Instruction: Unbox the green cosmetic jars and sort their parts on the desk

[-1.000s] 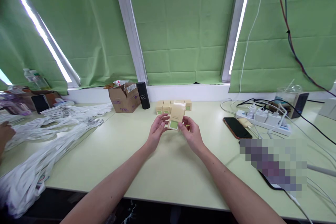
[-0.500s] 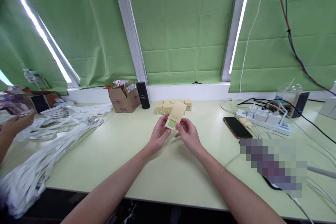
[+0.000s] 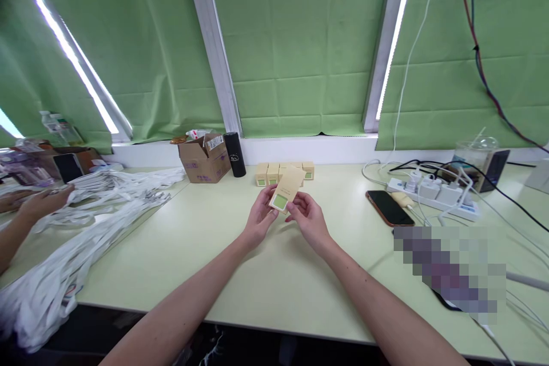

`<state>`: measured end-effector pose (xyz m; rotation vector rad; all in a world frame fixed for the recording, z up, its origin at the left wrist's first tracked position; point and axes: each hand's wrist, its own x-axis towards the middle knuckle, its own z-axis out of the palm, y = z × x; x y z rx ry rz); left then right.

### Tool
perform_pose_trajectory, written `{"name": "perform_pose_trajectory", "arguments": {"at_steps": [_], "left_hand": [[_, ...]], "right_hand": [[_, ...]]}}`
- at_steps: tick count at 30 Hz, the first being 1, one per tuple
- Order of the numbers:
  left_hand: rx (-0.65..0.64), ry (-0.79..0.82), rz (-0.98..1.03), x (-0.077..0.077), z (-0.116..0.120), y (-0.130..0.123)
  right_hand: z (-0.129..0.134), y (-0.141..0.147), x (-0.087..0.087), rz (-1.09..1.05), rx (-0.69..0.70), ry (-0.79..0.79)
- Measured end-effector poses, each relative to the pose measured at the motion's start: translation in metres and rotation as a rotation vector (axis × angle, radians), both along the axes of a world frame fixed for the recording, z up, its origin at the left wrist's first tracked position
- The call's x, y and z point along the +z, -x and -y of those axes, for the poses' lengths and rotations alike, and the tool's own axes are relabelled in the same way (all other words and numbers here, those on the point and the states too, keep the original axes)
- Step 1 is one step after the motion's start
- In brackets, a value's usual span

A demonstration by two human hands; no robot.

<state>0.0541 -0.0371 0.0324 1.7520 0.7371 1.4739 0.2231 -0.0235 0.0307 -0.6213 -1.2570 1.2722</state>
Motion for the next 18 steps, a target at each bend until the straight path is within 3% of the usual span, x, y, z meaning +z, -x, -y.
{"name": "perform_pose_trajectory", "arguments": {"at_steps": [12, 18], "left_hand": [[0.009, 0.004, 0.035, 0.0006, -0.0003, -0.0019], [0.017, 0.023, -0.045, -0.0029, -0.0007, -0.0005]], "right_hand": [[-0.0035, -0.0003, -0.0047, -0.011, 0.012, 0.022], [-0.0051, -0.0043, -0.0034, -0.068, 0.028, 0.107]]}}
